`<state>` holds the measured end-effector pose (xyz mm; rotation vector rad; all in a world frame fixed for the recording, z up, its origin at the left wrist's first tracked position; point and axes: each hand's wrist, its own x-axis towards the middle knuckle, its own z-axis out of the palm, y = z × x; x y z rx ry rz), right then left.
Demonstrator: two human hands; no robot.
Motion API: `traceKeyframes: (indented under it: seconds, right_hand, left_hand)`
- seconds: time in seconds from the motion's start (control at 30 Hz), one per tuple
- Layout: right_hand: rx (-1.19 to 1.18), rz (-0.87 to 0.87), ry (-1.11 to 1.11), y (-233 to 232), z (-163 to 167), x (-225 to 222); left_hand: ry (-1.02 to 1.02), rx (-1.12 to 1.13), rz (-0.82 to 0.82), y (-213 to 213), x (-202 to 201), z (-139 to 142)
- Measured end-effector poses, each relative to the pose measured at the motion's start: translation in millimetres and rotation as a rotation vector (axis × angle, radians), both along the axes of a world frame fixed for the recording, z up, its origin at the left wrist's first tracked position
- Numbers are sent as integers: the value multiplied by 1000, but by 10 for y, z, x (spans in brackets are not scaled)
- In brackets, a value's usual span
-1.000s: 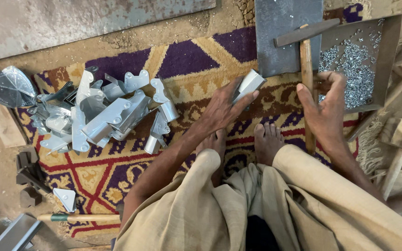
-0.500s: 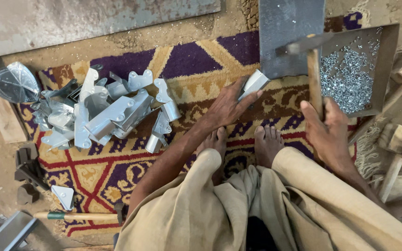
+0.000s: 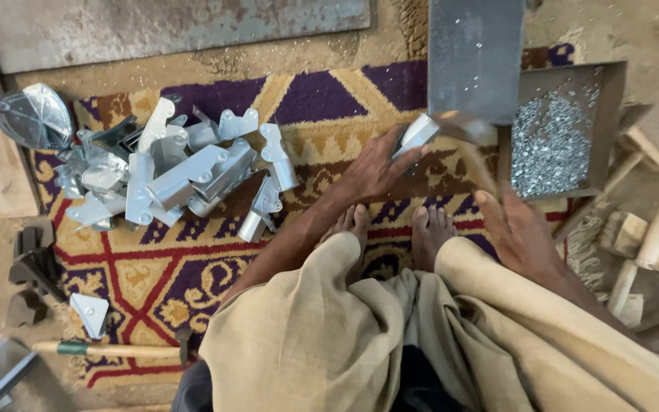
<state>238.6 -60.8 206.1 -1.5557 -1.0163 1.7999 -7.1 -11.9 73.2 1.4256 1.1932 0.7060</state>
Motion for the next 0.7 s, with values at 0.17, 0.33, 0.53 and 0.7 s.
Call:
traceKeyframes:
  seconds: [0.17,0.33,0.53,0.7]
  right_hand:
    - [276,312,-703,-52,-21,133]
    - [391,456,-786,-34,-130,186]
    - [366,363,-775,-57,-226,249]
    - [450,485,-822,-61,-304,299]
  left_hand:
    - [-5,19,1,6,-3,-27]
    - [3,137,5,-24,-3,-86]
    - [23,23,-1,-4,35,-102]
    - [-12,21,-10,20,32,-77]
